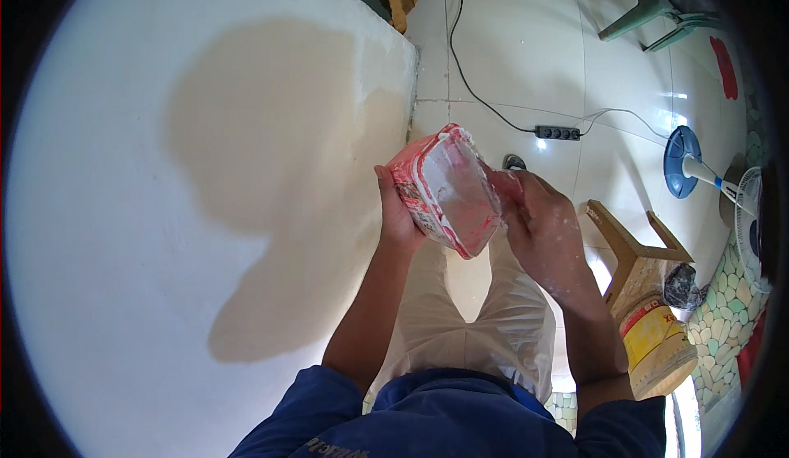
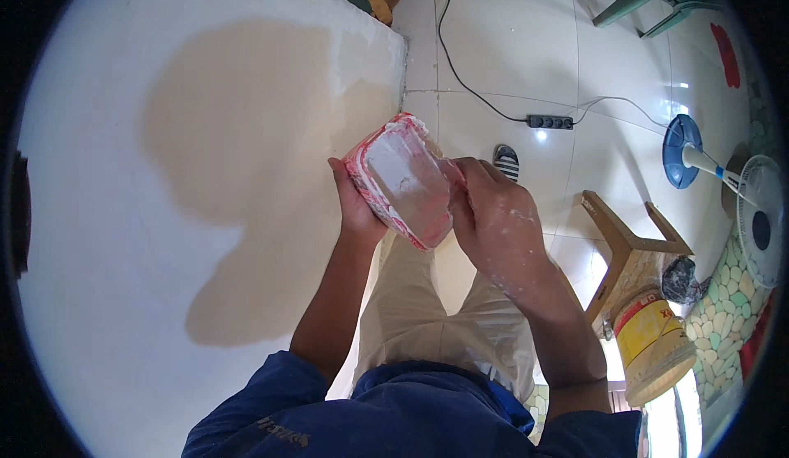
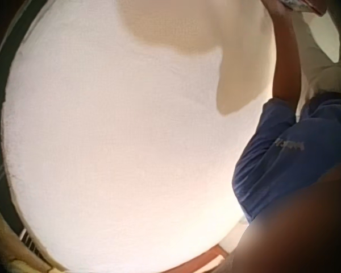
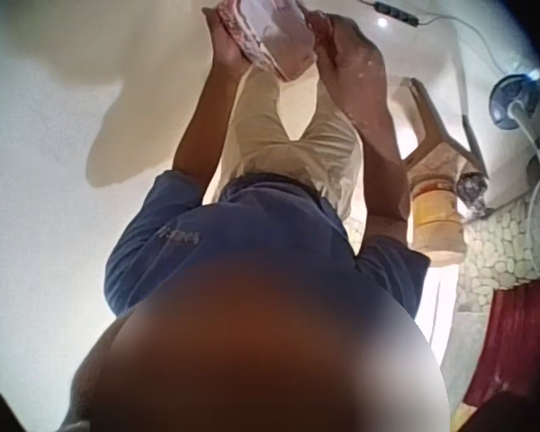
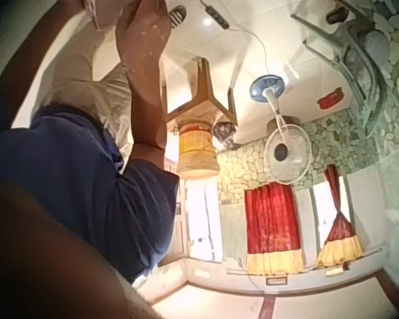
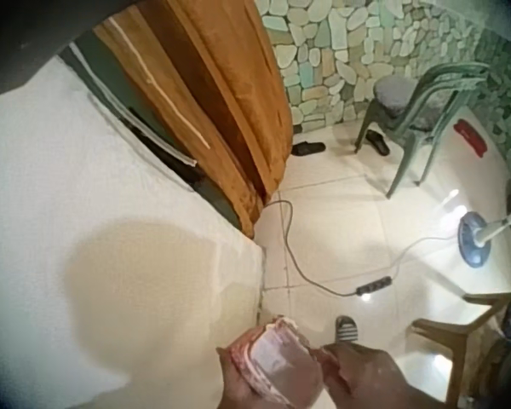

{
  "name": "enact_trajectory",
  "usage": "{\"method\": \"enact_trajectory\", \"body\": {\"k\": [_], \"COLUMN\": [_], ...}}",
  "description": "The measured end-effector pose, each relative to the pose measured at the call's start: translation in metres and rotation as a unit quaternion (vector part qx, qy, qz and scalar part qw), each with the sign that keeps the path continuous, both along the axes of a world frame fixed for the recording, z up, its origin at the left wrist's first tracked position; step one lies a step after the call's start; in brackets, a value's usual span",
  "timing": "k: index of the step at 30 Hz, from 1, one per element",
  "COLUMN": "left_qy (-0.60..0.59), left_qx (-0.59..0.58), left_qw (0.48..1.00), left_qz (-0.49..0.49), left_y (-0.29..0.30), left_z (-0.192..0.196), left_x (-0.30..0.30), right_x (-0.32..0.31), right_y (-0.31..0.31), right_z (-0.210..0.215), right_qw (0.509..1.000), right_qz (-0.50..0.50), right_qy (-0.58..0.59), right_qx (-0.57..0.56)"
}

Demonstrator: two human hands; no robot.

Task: Applying plaster or filler to a damaged section of a white wall using a scraper.

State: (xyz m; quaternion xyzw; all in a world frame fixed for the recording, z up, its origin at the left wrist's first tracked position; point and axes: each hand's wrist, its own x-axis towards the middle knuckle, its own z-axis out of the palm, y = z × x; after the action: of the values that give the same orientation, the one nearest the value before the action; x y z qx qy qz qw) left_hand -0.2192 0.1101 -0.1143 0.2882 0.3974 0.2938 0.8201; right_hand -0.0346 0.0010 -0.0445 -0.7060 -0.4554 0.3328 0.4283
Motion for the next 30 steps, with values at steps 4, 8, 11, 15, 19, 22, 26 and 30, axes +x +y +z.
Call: {"method": "enact_trajectory", "body": {"k": [4, 8, 11, 15, 19, 22, 26, 30], "left_qy": [-0.021, -0.042, -0.062, -0.171, -0.108, -0.136, -0.219, -0.289], "left_qx": [0.006, 0.033, 0.046, 0.009, 0.060, 0.070, -0.003, -0.010], "left_qw": [1.000, 0.998, 0.997, 0.985, 0.988, 0.985, 0.970, 0.954], "left_qz": [0.009, 0.036, 0.033, 0.020, 0.092, 0.083, 0.101, 0.082], "left_y": [-0.005, -0.001, 0.003, 0.004, -0.002, -0.002, 0.005, 0.010], "left_z": [-0.003, -0.002, 0.003, -0.011, -0.006, -0.004, -0.001, 0.013], "left_x": [-0.017, -0.030, -0.033, -0.046, -0.042, -0.047, -0.057, -0.045], "right_x": [-0.012, -0.021, -0.023, -0.031, -0.034, -0.037, -0.037, -0.041], "right_y": [-0.004, -0.004, -0.004, 0.002, -0.004, -0.006, -0.011, -0.014], "right_z": [0.004, 0.019, 0.022, 0.010, 0.010, 0.009, 0.013, 0.015], "right_qw": [0.995, 0.996, 0.996, 0.998, 0.993, 0.982, 0.963, 0.920], "right_qz": [0.039, 0.085, 0.070, 0.031, 0.045, 0.020, 0.008, -0.020], "right_qy": [-0.068, -0.013, 0.057, 0.044, 0.106, 0.180, 0.271, 0.392], "right_qx": [-0.068, -0.038, 0.005, 0.019, 0.026, 0.043, 0.014, -0.015]}}
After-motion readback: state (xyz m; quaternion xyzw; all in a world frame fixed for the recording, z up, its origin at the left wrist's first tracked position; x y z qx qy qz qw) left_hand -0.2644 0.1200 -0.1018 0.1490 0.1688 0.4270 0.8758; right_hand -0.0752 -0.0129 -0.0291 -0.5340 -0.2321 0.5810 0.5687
